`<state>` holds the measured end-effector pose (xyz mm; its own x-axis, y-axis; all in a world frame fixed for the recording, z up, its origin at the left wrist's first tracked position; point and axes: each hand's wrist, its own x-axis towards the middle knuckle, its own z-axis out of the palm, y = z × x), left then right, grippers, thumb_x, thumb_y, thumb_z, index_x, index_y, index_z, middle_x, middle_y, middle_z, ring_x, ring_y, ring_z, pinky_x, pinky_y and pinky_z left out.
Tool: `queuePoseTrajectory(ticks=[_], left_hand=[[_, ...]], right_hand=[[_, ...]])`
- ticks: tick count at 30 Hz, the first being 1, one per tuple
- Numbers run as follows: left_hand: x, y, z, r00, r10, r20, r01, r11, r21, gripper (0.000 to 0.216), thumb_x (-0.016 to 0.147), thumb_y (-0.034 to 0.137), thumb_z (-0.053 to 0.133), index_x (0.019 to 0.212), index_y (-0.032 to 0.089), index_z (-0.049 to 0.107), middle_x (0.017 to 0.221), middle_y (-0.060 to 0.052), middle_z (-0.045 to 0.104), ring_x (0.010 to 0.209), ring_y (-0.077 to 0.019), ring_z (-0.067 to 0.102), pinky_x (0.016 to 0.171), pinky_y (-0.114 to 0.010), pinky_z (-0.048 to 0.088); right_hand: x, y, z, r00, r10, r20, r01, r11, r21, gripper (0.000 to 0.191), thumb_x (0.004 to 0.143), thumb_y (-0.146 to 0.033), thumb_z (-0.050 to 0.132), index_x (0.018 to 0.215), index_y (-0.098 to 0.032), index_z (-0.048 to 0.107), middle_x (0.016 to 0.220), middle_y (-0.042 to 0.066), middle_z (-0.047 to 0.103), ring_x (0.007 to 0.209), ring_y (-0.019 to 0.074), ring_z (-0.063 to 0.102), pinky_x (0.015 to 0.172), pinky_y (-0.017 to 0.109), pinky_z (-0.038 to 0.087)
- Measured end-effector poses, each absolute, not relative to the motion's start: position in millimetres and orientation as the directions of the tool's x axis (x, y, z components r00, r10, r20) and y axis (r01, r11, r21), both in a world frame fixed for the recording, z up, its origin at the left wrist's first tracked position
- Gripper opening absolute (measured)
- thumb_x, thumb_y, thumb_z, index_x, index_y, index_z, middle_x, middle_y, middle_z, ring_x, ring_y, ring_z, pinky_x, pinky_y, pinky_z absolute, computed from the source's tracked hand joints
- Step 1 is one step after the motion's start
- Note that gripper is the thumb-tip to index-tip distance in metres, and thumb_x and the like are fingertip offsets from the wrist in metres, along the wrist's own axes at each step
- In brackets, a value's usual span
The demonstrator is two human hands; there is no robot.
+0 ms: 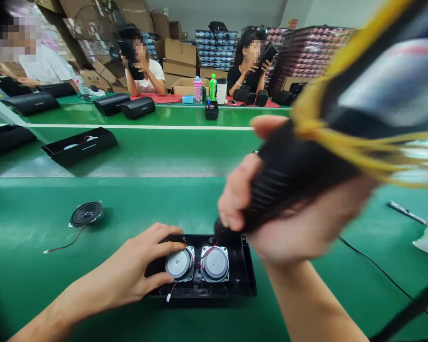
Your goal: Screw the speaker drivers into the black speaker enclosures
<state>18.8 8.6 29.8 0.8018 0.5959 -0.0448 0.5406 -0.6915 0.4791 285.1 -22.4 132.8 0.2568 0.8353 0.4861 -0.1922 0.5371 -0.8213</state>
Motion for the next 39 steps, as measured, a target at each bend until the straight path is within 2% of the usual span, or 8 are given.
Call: queuePoseTrajectory(ticks=[3, 5, 10, 21, 31, 34, 37, 39], left_hand=[[16.6, 9.1, 26.5, 0.807, 0.589, -0.039, 0.53, -0.694, 0.488, 0.051, 0.095, 0.028, 0.082, 0.142, 0.036, 0.065, 0.155, -0.004, 0.058, 0.139, -0.0288, 0.055, 0.114, -0.051, 0.056], [15.2, 9.8, 24.6, 0.808, 0.588, -0.037, 0.527, -0.694, 0.49, 0.052, 0.096, 0.03, 0.082, 0.144, 0.038, 0.063, 0.156, -0.002, 0.057, 0.139, -0.0285, 0.055, 0.114, -0.051, 0.056], [15.1, 13.1, 23.5, 0.821, 0.57, -0.032, 0.506, -0.7, 0.504, 0.047, 0.1, 0.033, 0.078, 0.144, 0.038, 0.064, 0.157, -0.002, 0.055, 0.139, -0.0277, 0.053, 0.115, -0.049, 0.054], [14.0, 13.7, 21.9, 0.828, 0.561, -0.002, 0.495, -0.73, 0.471, 0.046, 0.1, 0.037, 0.078, 0.144, 0.038, 0.065, 0.159, -0.001, 0.053, 0.139, -0.0281, 0.053, 0.117, -0.051, 0.054], [14.7, 14.4, 19.5, 0.822, 0.57, -0.009, 0.505, -0.721, 0.475, 0.05, 0.098, 0.037, 0.081, 0.145, 0.038, 0.064, 0.155, -0.002, 0.056, 0.133, -0.0295, 0.055, 0.112, -0.054, 0.056], [14.8, 14.8, 20.9, 0.822, 0.569, -0.001, 0.494, -0.712, 0.499, 0.05, 0.097, 0.035, 0.081, 0.144, 0.036, 0.065, 0.153, -0.004, 0.057, 0.131, -0.0307, 0.055, 0.11, -0.056, 0.056], [15.5, 14.9, 24.5, 0.833, 0.554, 0.016, 0.464, -0.713, 0.527, 0.045, 0.097, 0.031, 0.081, 0.14, 0.034, 0.066, 0.147, -0.004, 0.059, 0.129, -0.0302, 0.056, 0.109, -0.053, 0.056], [16.8, 14.8, 27.2, 0.838, 0.546, 0.016, 0.455, -0.713, 0.533, 0.041, 0.097, 0.029, 0.08, 0.135, 0.033, 0.068, 0.142, -0.005, 0.061, 0.124, -0.0289, 0.058, 0.106, -0.05, 0.057]], right_hand=[[250.9, -5.5, 117.5, 0.129, 0.869, 0.478, -0.429, 0.484, -0.763, 0.053, 0.096, -0.076, 0.066, 0.117, -0.028, 0.07, 0.063, -0.007, 0.063, 0.039, 0.0134, 0.048, 0.035, 0.025, 0.04], [240.1, 3.7, 99.4, 0.086, 0.871, 0.483, -0.48, 0.461, -0.746, 0.054, 0.1, -0.074, 0.061, 0.122, -0.026, 0.068, 0.064, -0.005, 0.062, 0.039, 0.0142, 0.049, 0.036, 0.026, 0.04], [232.6, 14.8, 66.9, -0.003, 0.875, 0.484, -0.46, 0.429, -0.778, 0.061, 0.103, -0.077, 0.048, 0.13, -0.025, 0.065, 0.066, -0.003, 0.059, 0.042, 0.0156, 0.05, 0.04, 0.027, 0.039], [232.1, 19.5, 54.0, -0.052, 0.884, 0.464, -0.431, 0.399, -0.809, 0.069, 0.102, -0.084, 0.042, 0.134, -0.025, 0.059, 0.066, -0.003, 0.058, 0.044, 0.0148, 0.052, 0.041, 0.026, 0.042], [228.8, 20.6, 51.6, -0.073, 0.906, 0.417, -0.47, 0.337, -0.816, 0.066, 0.101, -0.084, 0.047, 0.129, -0.026, 0.063, 0.066, -0.004, 0.058, 0.045, 0.0141, 0.052, 0.042, 0.025, 0.042], [227.2, 19.2, 50.3, -0.09, 0.895, 0.438, -0.477, 0.347, -0.808, 0.062, 0.102, -0.081, 0.046, 0.12, -0.025, 0.065, 0.067, -0.003, 0.058, 0.046, 0.013, 0.051, 0.043, 0.024, 0.042], [225.3, 15.4, 46.1, -0.135, 0.9, 0.414, -0.489, 0.303, -0.818, 0.059, 0.099, -0.081, 0.055, 0.11, -0.025, 0.066, 0.067, -0.003, 0.059, 0.047, 0.0122, 0.05, 0.043, 0.023, 0.04], [224.6, 13.0, 39.9, -0.172, 0.906, 0.387, -0.491, 0.262, -0.831, 0.061, 0.096, -0.083, 0.057, 0.113, -0.026, 0.067, 0.069, -0.002, 0.061, 0.046, 0.0129, 0.05, 0.041, 0.023, 0.039]])
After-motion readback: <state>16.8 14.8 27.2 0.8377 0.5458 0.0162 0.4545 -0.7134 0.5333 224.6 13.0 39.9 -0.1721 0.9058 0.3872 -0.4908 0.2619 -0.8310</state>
